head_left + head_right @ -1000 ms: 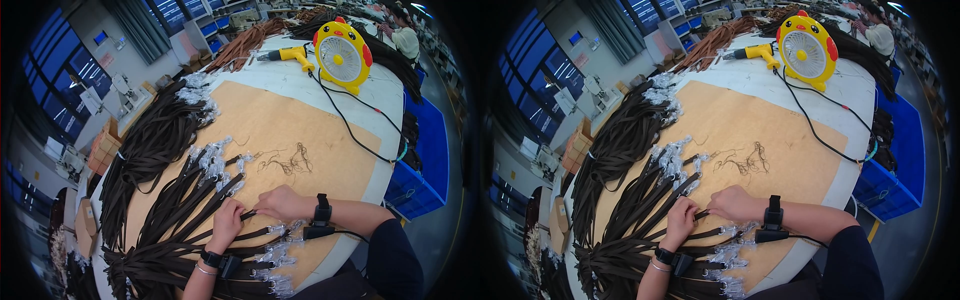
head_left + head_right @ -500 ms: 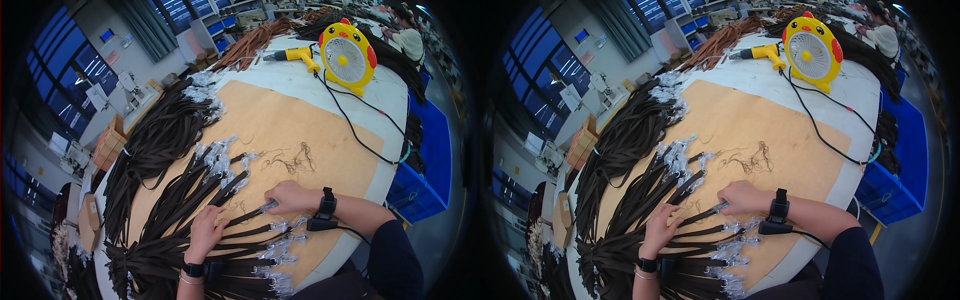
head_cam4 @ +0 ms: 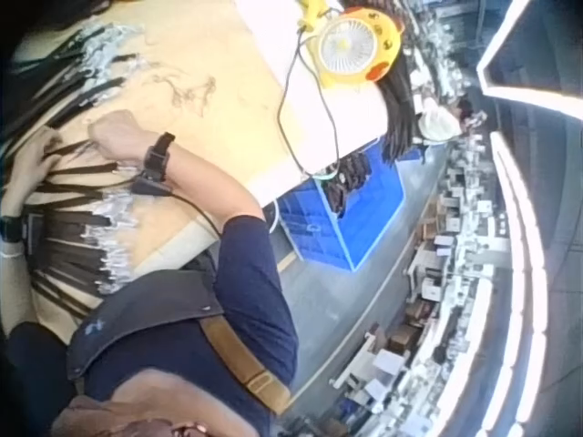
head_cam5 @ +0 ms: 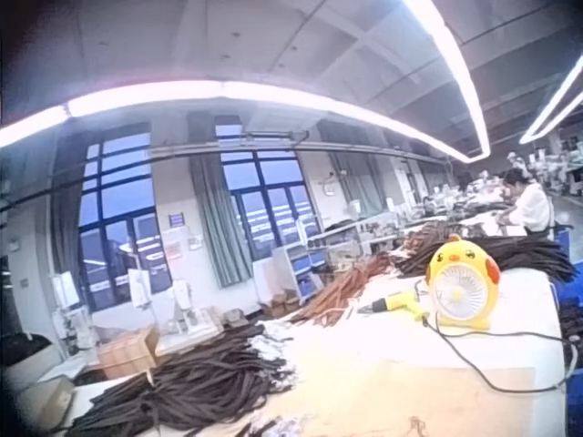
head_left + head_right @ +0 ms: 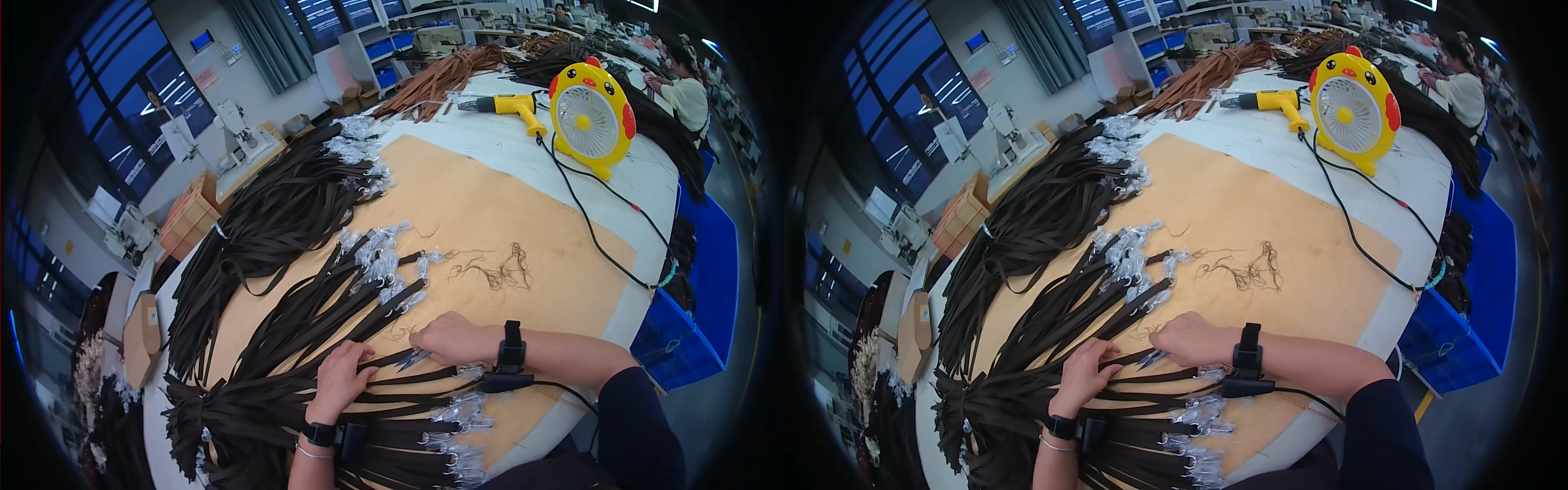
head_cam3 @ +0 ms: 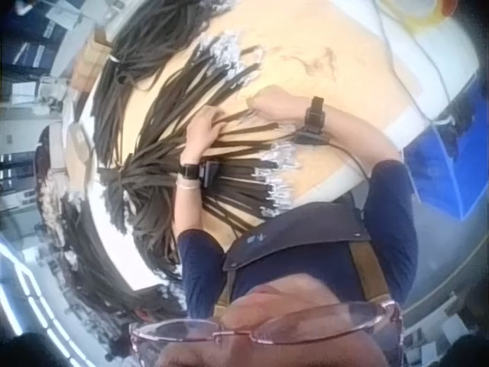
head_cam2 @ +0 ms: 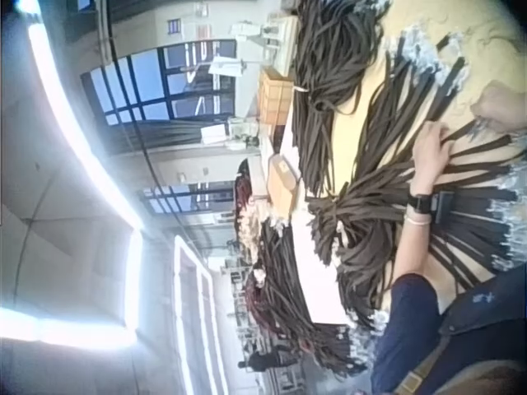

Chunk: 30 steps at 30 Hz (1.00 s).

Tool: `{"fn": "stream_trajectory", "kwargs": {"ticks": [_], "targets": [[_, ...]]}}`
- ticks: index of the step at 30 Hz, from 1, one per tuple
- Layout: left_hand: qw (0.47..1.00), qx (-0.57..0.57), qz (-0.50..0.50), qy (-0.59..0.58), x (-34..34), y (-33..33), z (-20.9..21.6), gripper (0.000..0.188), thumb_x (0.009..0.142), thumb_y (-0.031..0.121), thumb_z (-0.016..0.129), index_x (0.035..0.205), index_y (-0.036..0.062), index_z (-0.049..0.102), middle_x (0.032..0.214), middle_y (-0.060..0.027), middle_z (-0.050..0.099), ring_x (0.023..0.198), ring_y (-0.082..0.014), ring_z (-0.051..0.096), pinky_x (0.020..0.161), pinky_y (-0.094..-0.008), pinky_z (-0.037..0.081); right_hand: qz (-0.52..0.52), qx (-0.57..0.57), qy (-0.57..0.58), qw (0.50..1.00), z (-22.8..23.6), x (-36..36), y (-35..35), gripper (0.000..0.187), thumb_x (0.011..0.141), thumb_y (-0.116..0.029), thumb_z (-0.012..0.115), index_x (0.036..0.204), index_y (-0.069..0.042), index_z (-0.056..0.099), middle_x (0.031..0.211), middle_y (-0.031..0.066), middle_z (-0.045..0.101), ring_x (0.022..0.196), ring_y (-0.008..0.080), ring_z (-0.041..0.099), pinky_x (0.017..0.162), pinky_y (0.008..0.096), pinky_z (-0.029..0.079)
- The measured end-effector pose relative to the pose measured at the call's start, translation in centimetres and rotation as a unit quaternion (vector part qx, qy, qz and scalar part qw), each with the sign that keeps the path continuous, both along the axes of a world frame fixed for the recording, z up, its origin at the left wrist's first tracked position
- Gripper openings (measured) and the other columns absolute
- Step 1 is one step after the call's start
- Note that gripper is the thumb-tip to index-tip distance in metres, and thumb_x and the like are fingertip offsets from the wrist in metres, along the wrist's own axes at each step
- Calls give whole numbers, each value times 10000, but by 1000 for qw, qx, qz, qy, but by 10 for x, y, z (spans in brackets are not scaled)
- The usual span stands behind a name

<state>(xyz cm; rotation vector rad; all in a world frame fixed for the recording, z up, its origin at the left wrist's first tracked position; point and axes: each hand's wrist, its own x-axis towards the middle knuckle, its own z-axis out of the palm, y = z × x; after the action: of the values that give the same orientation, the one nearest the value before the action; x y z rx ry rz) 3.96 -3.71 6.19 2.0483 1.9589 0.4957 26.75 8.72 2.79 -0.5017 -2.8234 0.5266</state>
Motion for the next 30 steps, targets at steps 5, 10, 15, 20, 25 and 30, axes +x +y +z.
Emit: {"fn": "stream_trajectory", "kwargs": {"ticks": [5,10,15,20,25,30], "targets": [[1000,5,14,-16,-6,-2,-1,245,765,112,799,979,64,690,866,-60,661,824,-239,645,747,-336,525,-133,-61,112,983,34,21,33,151,844,-145,627,968,-59,629,755,163,678,741,374,677,646,504,500],[994,91,-53,9,-2,-7,3,115,773,101,778,851,69,700,834,-53,641,814,-259,630,721,-356,514,-219,2,-5,976,17,25,43,160,899,-175,575,987,-68,656,768,160,681,752,376,676,686,503,520],[986,131,-106,1,7,-18,-7,83,809,79,738,892,87,738,858,-41,660,795,-253,660,688,-363,536,-102,-53,154,981,3,-11,18,206,930,-214,555,974,-54,677,812,166,693,803,386,675,717,500,525],[989,120,-67,-56,5,-29,-16,114,798,58,764,910,48,747,877,-92,688,807,-274,671,727,-357,539,15,-196,92,976,1,-50,-10,236,894,-267,610,961,-62,705,833,174,699,846,387,675,732,493,522],[989,107,-26,-102,5,-41,-14,137,796,95,781,917,44,742,894,-94,689,846,-282,662,746,-369,528,-21,-181,7,983,-15,-45,-13,205,859,-275,643,901,-85,709,869,159,707,857,376,678,739,470,527],[997,51,-60,-4,3,-74,12,441,773,266,828,1128,39,699,1129,-92,678,1098,-302,588,951,-396,483,-139,-103,2,985,-18,8,30,218,900,-267,589,973,-77,665,892,173,700,872,381,674,752,495,526]]}}
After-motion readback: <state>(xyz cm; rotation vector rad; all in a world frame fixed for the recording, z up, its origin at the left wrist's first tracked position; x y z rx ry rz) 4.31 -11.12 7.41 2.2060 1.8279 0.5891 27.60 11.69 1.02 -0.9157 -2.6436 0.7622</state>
